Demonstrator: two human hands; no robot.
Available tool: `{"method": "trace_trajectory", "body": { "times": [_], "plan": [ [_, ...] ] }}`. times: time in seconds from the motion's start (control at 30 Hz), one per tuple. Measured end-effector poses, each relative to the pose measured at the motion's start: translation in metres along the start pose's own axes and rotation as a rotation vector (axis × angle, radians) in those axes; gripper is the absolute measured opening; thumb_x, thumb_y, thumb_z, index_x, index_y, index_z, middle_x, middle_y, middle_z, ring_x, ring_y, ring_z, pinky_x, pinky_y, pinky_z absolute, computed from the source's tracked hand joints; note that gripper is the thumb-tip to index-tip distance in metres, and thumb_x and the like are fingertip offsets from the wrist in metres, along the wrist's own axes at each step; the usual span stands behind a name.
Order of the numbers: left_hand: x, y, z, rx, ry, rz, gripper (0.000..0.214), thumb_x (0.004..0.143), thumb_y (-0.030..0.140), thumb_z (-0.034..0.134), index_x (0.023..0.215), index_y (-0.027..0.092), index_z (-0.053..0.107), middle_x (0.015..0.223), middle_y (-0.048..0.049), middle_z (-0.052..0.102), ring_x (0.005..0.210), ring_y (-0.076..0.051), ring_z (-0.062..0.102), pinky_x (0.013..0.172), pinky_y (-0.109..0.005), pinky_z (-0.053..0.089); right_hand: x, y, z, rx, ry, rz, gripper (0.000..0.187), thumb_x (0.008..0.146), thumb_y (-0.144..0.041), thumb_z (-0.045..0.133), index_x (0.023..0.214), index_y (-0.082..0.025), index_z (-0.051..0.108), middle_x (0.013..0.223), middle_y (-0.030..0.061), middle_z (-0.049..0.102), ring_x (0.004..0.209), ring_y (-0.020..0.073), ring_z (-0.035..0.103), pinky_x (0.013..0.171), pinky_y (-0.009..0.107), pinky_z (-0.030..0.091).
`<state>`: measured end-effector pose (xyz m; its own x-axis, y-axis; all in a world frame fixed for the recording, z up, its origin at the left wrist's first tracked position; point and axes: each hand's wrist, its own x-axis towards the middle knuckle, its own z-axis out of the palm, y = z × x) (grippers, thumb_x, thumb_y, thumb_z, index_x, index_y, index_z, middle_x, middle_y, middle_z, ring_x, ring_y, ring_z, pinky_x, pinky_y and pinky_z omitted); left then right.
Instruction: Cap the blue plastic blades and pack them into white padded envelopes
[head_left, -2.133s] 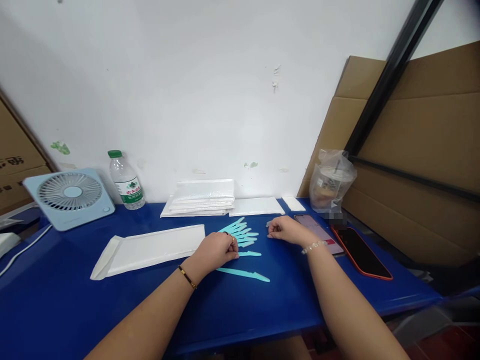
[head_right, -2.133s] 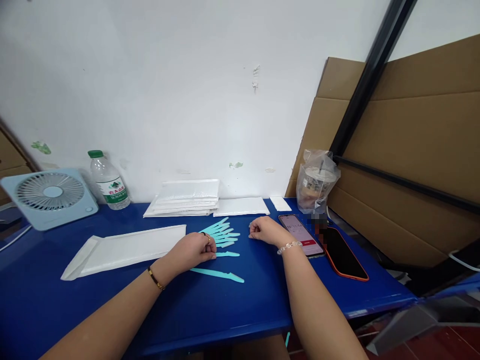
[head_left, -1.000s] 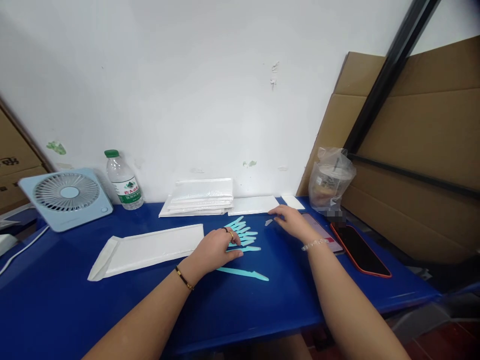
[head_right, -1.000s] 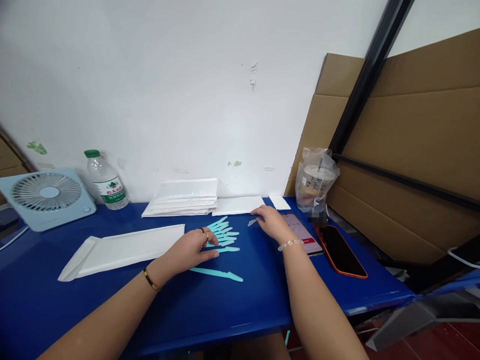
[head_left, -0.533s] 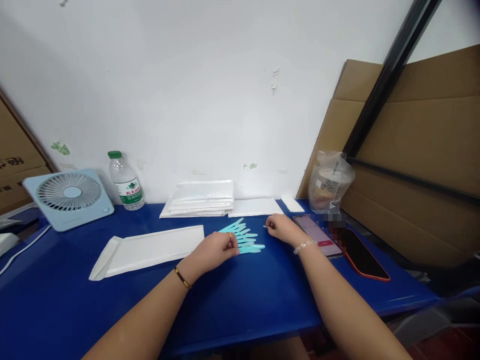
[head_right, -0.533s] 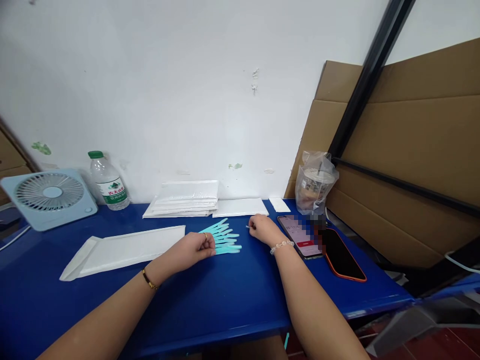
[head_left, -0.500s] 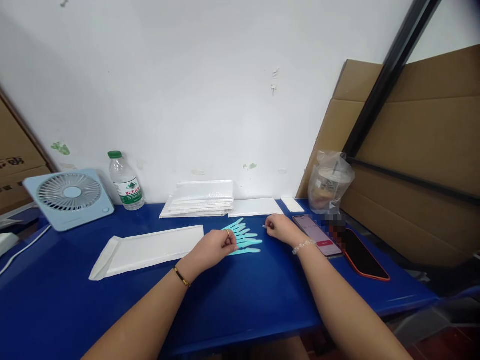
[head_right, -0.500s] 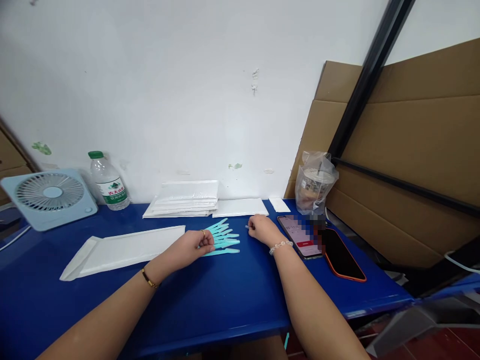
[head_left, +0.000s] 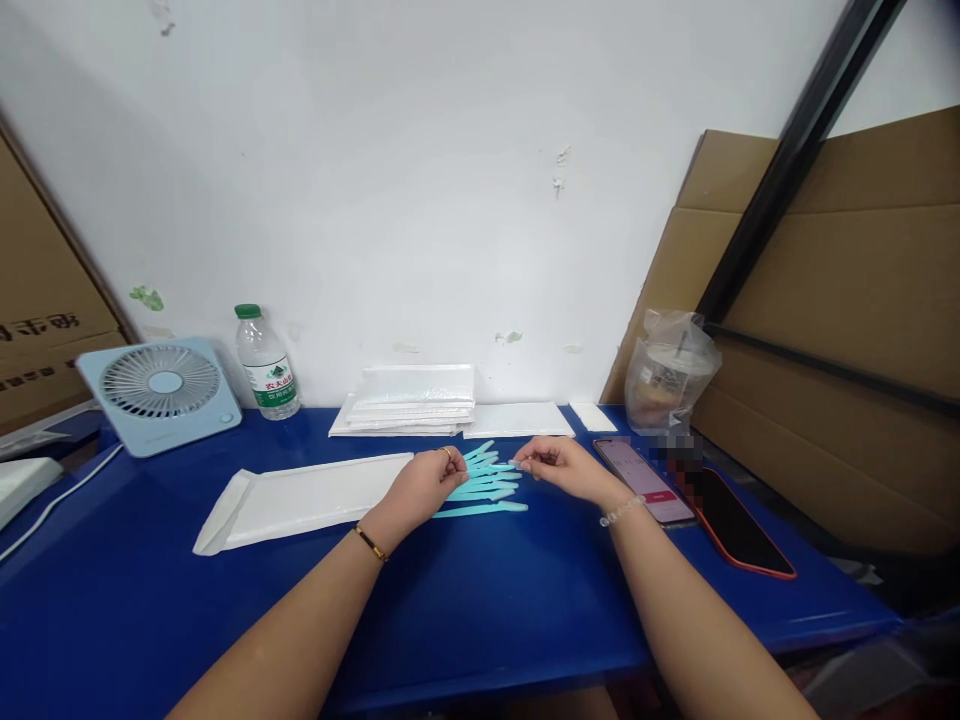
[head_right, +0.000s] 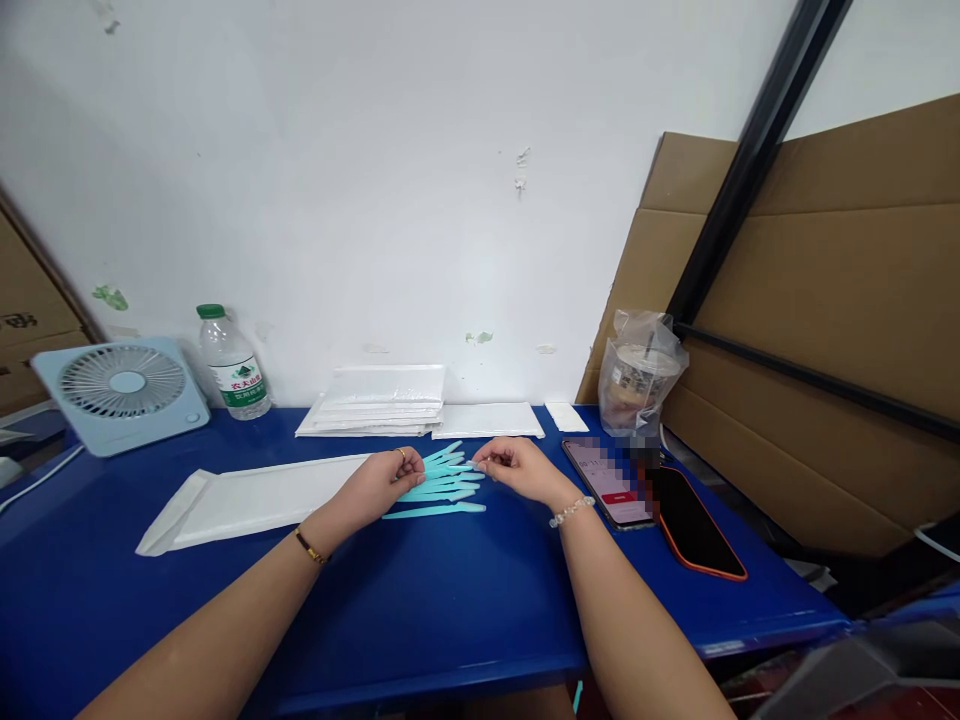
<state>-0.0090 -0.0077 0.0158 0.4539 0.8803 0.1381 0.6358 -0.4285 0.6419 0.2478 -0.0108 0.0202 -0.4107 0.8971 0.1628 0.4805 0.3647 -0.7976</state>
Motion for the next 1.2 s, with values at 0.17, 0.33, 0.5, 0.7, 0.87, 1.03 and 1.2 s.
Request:
{"method": "trace_trajectory", "body": {
  "times": [0.17,0.33,0.5,0.7,0.87,1.03,1.2],
  "plan": [
    [0.0,0.003,0.002,0.029,-0.028,0.015,0.023,0.083,0.04,0.045,0.084,0.02,0.056,0.073,0.0005,0.06,0.064,-0.013,0.053,0.057,-0.024,0.037,0.001,-0.003,0.01,-0.031,-0.019,-0.035,0.03,0.082,-0.041,0.055,0.094,-0.016,0.067,0.079,0.0046,0.064,0.065,0.0135,0.056,0.058,0.024,0.044],
    [0.001,0.002,0.007,0.257,0.023,0.057,0.043,0.075,0.052,0.054,0.104,0.021,0.057,0.108,-0.0062,0.061,0.106,-0.024,0.051,0.089,-0.035,0.037,0.005,-0.001,0.021,-0.149,-0.025,-0.08,0.025,0.082,-0.038,0.056,0.09,-0.017,0.069,0.078,0.0042,0.063,0.065,0.0135,0.055,0.06,0.025,0.044],
    [0.002,-0.007,0.015,0.402,-0.036,0.033,0.092,0.061,0.066,0.062,0.134,0.017,0.036,0.133,-0.0151,0.045,0.125,-0.033,0.033,0.1,-0.045,0.026,0.005,0.002,0.02,-0.346,-0.056,-0.172,0.046,0.07,-0.043,0.069,0.11,-0.022,0.062,0.107,0.0083,0.059,0.099,0.0233,0.053,0.085,0.036,0.043],
    [-0.001,0.007,0.017,0.428,-0.136,0.148,0.037,0.08,0.04,0.056,0.113,0.023,0.055,0.112,-0.0075,0.058,0.107,-0.025,0.048,0.086,-0.035,0.038,0.006,-0.001,0.025,-0.545,-0.164,-0.188,0.072,0.072,-0.05,0.066,0.133,-0.022,0.04,0.126,0.0119,0.045,0.116,0.0283,0.04,0.096,0.042,0.036],
    [-0.004,0.022,0.023,0.566,-0.148,0.161,0.019,0.083,0.022,0.045,0.096,0.014,0.056,0.098,-0.0119,0.059,0.09,-0.024,0.054,0.08,-0.034,0.042,0.004,-0.015,0.044,-0.764,-0.165,-0.209,0.023,0.08,-0.022,0.055,0.102,-0.017,0.054,0.1,0.009,0.052,0.091,0.0218,0.049,0.077,0.033,0.044],
    [-0.003,0.022,0.032,0.633,-0.167,0.142,0.021,0.076,0.019,0.052,0.095,0.011,0.054,0.098,-0.014,0.058,0.091,-0.026,0.054,0.081,-0.036,0.043,0.004,-0.021,0.057,-0.842,-0.193,-0.223,0.021,0.072,-0.012,0.053,0.093,-0.015,0.051,0.096,0.0105,0.054,0.09,0.0225,0.05,0.079,0.033,0.043],
    [-0.004,0.02,0.036,0.651,-0.104,0.2,0.027,0.075,0.021,0.053,0.1,0.014,0.05,0.103,-0.013,0.057,0.097,-0.027,0.053,0.079,-0.037,0.044,0.005,-0.027,0.053,-0.837,-0.215,-0.197,0.021,0.07,-0.015,0.054,0.091,-0.013,0.052,0.09,0.01,0.058,0.079,0.0217,0.054,0.071,0.032,0.043]
  ]
}}
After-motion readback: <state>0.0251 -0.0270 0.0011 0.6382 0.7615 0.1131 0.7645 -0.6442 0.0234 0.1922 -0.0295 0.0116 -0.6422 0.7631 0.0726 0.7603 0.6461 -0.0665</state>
